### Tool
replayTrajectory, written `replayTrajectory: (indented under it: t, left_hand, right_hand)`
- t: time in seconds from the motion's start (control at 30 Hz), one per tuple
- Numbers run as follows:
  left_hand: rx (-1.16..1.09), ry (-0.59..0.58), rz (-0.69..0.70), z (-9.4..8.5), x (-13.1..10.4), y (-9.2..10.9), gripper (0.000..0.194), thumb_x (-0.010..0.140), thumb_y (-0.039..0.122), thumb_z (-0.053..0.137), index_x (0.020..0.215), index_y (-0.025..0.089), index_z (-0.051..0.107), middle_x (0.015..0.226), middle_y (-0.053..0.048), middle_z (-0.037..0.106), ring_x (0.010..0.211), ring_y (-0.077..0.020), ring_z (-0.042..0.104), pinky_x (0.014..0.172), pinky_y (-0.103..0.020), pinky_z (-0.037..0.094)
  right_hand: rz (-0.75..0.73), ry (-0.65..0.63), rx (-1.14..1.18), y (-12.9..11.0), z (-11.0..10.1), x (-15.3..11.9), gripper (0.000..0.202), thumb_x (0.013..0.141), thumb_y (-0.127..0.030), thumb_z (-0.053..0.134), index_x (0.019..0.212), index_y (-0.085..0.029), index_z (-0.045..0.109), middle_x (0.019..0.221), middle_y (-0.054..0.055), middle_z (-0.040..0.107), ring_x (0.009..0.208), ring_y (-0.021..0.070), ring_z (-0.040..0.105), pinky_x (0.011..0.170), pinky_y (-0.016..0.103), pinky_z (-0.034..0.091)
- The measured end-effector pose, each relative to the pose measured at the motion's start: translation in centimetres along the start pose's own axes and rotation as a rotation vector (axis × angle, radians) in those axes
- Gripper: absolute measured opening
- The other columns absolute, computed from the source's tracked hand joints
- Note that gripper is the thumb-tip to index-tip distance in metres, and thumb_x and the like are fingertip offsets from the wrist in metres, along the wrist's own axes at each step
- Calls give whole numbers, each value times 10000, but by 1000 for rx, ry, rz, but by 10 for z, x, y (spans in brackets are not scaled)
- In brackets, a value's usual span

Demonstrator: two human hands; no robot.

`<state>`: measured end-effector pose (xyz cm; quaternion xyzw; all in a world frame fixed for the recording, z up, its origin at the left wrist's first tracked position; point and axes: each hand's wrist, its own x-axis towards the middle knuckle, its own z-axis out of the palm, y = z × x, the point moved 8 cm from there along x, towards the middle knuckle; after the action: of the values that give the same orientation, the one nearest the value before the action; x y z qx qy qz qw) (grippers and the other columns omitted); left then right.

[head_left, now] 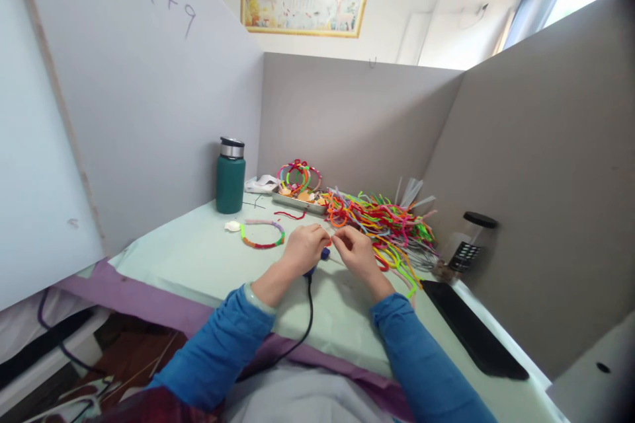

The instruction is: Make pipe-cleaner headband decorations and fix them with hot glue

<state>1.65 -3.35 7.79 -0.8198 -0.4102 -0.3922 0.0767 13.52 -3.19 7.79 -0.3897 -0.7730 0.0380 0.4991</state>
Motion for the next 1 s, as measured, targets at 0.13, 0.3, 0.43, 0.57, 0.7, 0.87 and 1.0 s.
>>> replayTrajectory:
  t: [0.13,0.3,0.43,0.57,0.7,0.87,1.0]
  left_hand:
    - [-46,5,-46,-1,1,-2,155,872,173,485,806,164,624,846,-57,650,778,-167,585,702,-279,406]
    - [-219,8,-129,4,2,-14,87,841,189,519,806,175,598,810,-34,640,741,-155,569,672,-265,406]
    - [-285,-4,-147,8,3,-19,92,831,198,511,783,176,587,768,-24,628,702,-146,549,653,-263,399]
    - [-326,23,-162,6,3,-22,109,821,199,504,770,171,596,748,-23,626,684,-140,543,641,-260,396]
    - [-387,65,-206,1,3,-24,119,814,201,506,764,170,610,722,-14,633,661,-129,547,625,-249,393]
    - [-455,127,-288,-3,4,-30,117,790,207,526,732,164,618,689,-6,636,638,-119,550,617,-238,398]
    - [-497,149,-394,2,2,-40,121,772,229,539,730,160,628,673,-8,641,627,-125,562,605,-238,411]
  right_hand:
    - [63,14,32,5,1,1,144,813,-262,523,691,-187,544,640,-3,541,572,128,472,557,246,363]
    - [148,40,131,13,5,2,150,795,-279,520,672,-194,514,594,-23,503,550,123,447,540,241,355]
    - [161,78,134,14,4,3,167,789,-286,525,652,-196,495,594,-26,485,553,120,434,528,236,342]
    - [186,89,187,16,4,3,180,783,-305,535,644,-200,492,566,-31,473,544,122,430,516,236,344]
    - [235,76,301,21,9,3,193,777,-339,547,650,-200,504,539,-35,477,521,121,430,495,234,352]
    - [299,86,405,25,21,2,203,771,-362,542,658,-200,502,525,-41,467,485,112,414,472,230,351]
    - [246,198,258,15,20,0,178,792,-335,530,684,-194,525,589,-22,506,538,124,452,528,245,369]
